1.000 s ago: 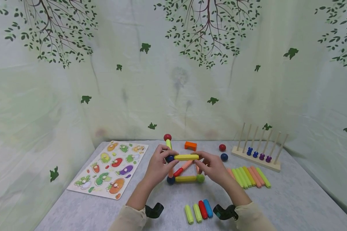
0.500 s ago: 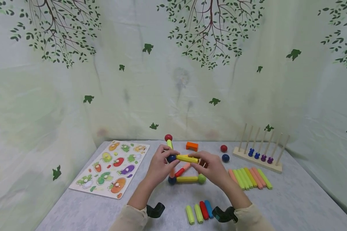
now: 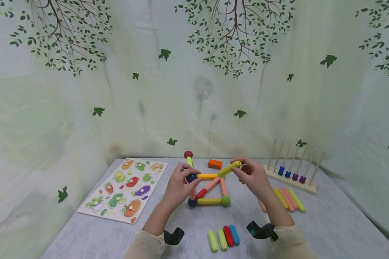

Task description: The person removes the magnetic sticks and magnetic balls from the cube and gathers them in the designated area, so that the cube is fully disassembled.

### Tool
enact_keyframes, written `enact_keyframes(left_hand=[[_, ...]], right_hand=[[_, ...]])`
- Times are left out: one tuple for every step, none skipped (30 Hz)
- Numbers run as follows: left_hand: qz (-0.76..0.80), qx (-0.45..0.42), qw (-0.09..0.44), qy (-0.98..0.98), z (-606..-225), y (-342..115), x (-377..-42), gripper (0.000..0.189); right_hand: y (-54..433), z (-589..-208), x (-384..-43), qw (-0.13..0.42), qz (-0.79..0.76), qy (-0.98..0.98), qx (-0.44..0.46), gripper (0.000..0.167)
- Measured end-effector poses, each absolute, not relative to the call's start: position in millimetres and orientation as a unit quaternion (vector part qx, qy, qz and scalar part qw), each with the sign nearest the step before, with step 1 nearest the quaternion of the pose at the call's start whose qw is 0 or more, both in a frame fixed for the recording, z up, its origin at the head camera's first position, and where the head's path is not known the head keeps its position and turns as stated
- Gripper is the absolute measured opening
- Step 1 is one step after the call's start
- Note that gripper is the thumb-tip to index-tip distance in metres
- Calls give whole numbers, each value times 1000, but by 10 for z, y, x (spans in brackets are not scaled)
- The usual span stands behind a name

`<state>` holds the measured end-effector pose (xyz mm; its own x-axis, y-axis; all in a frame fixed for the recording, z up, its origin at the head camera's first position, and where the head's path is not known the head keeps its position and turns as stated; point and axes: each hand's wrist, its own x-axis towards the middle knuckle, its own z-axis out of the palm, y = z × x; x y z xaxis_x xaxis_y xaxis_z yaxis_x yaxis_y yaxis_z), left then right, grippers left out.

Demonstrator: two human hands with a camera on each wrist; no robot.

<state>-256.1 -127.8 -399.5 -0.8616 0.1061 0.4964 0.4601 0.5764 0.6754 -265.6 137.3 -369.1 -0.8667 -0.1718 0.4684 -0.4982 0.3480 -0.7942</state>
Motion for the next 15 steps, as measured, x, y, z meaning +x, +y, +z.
enact_keyframes(left_hand=[[-431,-163,206,-863,-3993,-1283,-2562,18],[-431,-163,207,-863,-3991,-1287,-2563,19],[-432,-162,206,-863,-3991,-1293,-2563,19],[-433,-162,207,-863,-3995,-1296,-2564,19],[-433,-161,206,-862,-3998,-1297,-2564,19],[-434,-160,205,-862,-3999,-1297,-2562,19],[-436,-159,205,-862,-4000,-1296,-2561,19],[-436,-159,204,-862,-4000,-1294,-2558,19],[-437,-159,204,-862,-3999,-1293,-2555,19],[-438,-159,204,-861,-3997,-1291,-2553,19],[-438,-161,204,-861,-3995,-1289,-2552,19],[-438,-161,204,-861,-3991,-1287,-2551,18],[-437,-163,204,-861,-3987,-1285,-2551,18],[-437,-164,204,-861,-3983,-1284,-2553,18],[-435,-164,204,-861,-3980,-1282,-2555,18]], right_hand=[[1404,-3686,-2666,152,533,-808,200,22],[1431,-3685,-2680,152,533,-809,194,22],[1454,-3687,-2692,151,532,-811,191,22],[1471,-3690,-2705,152,531,-813,186,21],[1486,-3696,-2717,153,527,-816,183,21],[1500,-3697,-2724,152,524,-818,183,21],[1515,-3703,-2734,149,523,-819,183,21],[1530,-3706,-2738,147,519,-822,184,21],[1547,-3709,-2743,146,514,-825,184,21],[1562,-3710,-2745,144,511,-827,184,22],[1577,-3712,-2746,141,510,-828,184,23],[1594,-3713,-2748,137,510,-829,183,23],[1612,-3717,-2752,134,510,-830,181,23],[1630,-3721,-2759,131,511,-830,180,23],[1648,-3728,-2769,129,511,-831,178,24]])
